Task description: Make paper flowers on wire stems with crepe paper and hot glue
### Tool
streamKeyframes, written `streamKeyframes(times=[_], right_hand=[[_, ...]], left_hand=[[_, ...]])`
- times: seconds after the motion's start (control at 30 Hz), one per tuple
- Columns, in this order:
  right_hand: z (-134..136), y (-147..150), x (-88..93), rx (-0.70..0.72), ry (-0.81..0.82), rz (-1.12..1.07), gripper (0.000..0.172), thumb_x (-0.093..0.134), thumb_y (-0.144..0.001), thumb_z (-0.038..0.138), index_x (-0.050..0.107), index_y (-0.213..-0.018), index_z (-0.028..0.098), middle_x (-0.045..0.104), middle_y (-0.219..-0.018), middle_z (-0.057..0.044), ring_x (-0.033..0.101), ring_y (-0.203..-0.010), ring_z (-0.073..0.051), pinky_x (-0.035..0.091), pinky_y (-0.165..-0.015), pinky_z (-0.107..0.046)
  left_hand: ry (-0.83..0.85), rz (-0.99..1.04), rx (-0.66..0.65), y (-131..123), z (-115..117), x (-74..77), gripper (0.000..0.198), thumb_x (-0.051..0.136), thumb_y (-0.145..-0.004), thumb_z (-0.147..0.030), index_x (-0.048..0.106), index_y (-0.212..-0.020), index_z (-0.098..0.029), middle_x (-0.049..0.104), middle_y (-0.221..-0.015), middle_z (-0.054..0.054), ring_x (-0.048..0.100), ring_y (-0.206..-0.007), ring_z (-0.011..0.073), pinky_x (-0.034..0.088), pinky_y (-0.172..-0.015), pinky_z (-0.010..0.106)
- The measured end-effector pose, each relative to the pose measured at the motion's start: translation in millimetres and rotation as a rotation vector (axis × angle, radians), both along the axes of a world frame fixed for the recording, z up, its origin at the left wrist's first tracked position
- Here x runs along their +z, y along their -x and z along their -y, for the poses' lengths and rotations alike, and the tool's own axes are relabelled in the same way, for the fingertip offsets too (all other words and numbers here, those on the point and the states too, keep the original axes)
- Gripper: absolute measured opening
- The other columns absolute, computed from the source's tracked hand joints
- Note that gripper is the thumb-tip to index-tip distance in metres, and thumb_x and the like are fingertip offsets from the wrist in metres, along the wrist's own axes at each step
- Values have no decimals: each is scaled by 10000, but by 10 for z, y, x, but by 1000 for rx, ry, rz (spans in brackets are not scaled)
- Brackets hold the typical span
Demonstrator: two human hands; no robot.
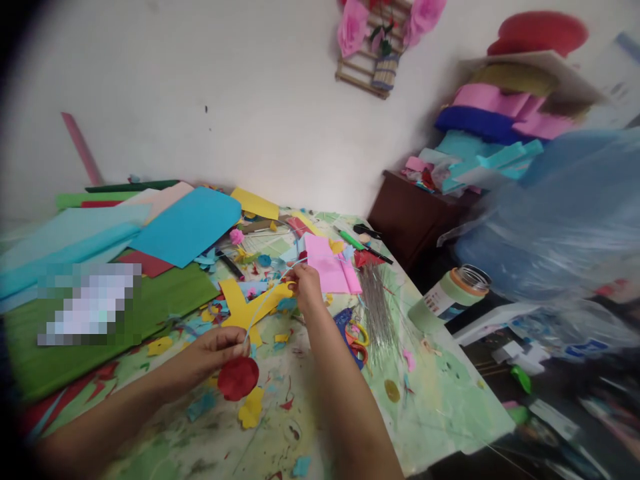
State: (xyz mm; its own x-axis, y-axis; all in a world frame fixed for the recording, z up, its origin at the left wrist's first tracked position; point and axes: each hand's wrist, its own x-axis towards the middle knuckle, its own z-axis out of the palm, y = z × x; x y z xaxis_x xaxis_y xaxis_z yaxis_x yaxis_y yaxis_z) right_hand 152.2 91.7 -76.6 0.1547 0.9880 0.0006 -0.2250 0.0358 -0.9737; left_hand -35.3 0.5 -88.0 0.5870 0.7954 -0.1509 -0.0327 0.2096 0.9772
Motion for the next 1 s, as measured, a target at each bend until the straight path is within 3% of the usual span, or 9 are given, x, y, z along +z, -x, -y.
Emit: streamKeyframes(times=[0.1, 0.27, 0.4, 0.47, 0.57, 0.73, 0.83, 0.9, 1.0], right_hand=[[10, -99, 203, 26, -55, -38, 195, 597, -687, 323, 588, -779, 151, 616, -597, 2, 502, -495, -89, 340, -419, -196], [109, -233, 533, 70, -150, -129, 140, 543, -716, 283, 594, -765, 162, 605, -606, 17, 520, -521, -74, 339, -440, -180], [230, -175, 765, -21, -286, -155, 179, 673, -653, 311, 562, -676, 172, 582, -579, 32, 502, -493, -65, 334, -416, -171], [309, -118, 869, -86, -357, -140, 210, 700, -644, 323, 569, -664, 160, 585, -572, 23, 497, -485, -64, 344, -414, -171], [407, -61, 985, -169, -437, -57, 219, 697, -664, 330, 585, -654, 142, 597, -564, 8, 489, -464, -64, 360, -412, -181], [422, -100, 1052, -350, -518, 73, 216, 681, -685, 325, 593, -650, 130, 604, -552, -1, 492, -442, -75, 397, -424, -209], [381, -160, 1037, -455, -527, 58, 226, 672, -690, 334, 589, -631, 132, 610, -555, -2, 499, -442, -74, 419, -433, -213], [359, -176, 1010, -477, -513, -19, 220, 677, -680, 335, 593, -646, 135, 622, -564, -1, 508, -448, -72, 434, -438, -207], [344, -133, 959, -453, -442, -133, 239, 703, -638, 346, 601, -674, 133, 649, -594, -12, 524, -461, -70, 449, -434, -190]], left_hand=[[-48, -15, -40, 97, -54, 46, 345, 662, -689, -456, 544, -608, -142, 454, -562, -22, 372, -526, 81, 268, -505, 199], [47, 141, -5, 234, -155, 150, 300, 738, -615, -396, 576, -586, -145, 476, -539, -11, 358, -474, 73, 240, -474, 213], [-48, 217, 28, 320, -226, 259, 300, 754, -591, -420, 648, -599, -139, 532, -570, 29, 423, -526, 99, 305, -516, 227], [-94, 245, 106, 369, -280, 294, 350, 701, -637, -483, 692, -682, -136, 571, -628, 50, 468, -569, 114, 347, -549, 230], [-157, 260, 340, 476, -386, 334, 352, 662, -691, -467, 705, -804, -137, 619, -737, 64, 530, -668, 127, 395, -621, 220], [-272, 249, 729, 728, -497, 400, 264, 753, -609, -353, 684, -744, -137, 628, -711, 29, 534, -670, 105, 404, -641, 186], [-305, 226, 907, 763, -443, 353, 275, 775, -566, -352, 670, -712, -145, 614, -655, -2, 510, -614, 92, 387, -594, 181], [-278, 182, 941, 668, -362, 283, 274, 773, -564, -355, 666, -707, -147, 606, -620, -11, 499, -582, 94, 375, -560, 186], [-190, 125, 805, 373, -222, 221, 291, 787, -539, -332, 676, -732, -146, 631, -624, 6, 502, -562, 112, 376, -531, 207]])
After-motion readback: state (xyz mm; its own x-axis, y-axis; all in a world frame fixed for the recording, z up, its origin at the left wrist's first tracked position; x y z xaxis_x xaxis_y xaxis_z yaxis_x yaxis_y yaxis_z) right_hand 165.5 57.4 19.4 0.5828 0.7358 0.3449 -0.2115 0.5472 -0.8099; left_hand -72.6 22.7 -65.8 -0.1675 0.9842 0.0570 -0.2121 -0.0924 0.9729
